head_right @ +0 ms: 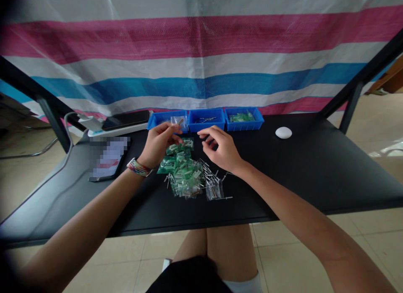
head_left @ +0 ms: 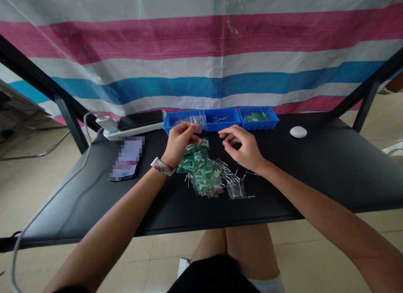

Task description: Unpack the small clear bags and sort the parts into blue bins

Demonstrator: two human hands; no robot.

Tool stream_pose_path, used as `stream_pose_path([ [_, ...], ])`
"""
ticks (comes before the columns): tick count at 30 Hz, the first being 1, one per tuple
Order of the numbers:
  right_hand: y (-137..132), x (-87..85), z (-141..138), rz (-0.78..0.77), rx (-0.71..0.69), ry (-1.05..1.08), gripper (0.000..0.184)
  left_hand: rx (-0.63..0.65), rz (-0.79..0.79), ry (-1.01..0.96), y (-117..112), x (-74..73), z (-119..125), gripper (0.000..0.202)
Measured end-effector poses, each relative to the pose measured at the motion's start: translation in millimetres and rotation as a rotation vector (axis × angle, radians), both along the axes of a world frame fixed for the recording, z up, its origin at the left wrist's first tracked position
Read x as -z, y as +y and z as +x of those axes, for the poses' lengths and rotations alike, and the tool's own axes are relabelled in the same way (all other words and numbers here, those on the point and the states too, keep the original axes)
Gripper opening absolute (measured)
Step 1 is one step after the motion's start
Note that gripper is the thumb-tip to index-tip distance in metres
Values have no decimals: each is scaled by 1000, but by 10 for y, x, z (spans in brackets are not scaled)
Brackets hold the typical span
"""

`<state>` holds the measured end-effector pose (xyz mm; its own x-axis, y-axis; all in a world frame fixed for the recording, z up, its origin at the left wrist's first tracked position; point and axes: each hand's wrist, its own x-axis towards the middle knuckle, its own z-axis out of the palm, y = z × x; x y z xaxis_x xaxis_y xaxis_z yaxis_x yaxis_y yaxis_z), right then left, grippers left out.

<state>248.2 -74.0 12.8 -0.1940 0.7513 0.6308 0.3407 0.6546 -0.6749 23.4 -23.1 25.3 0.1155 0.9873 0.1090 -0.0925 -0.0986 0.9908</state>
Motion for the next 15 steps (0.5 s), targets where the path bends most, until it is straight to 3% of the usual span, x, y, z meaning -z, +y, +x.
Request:
stream_pose_path([
  [3,-8,12,-13,-64,-136,-80,14,-121,-40,-26,88,1,-68,26],
  [8,-67,-22,-33,-21,-352,-302,1,-184,-111,-106,161,-13,-124,29],
  [11,-117,-62,-42,-27,-423,-377,14,-170,-133,-155,160,-8,-123,33],
  [15,-168,-80,-69,-34,-487,-444,21,-104,-48,-111,128,29,-104,26],
])
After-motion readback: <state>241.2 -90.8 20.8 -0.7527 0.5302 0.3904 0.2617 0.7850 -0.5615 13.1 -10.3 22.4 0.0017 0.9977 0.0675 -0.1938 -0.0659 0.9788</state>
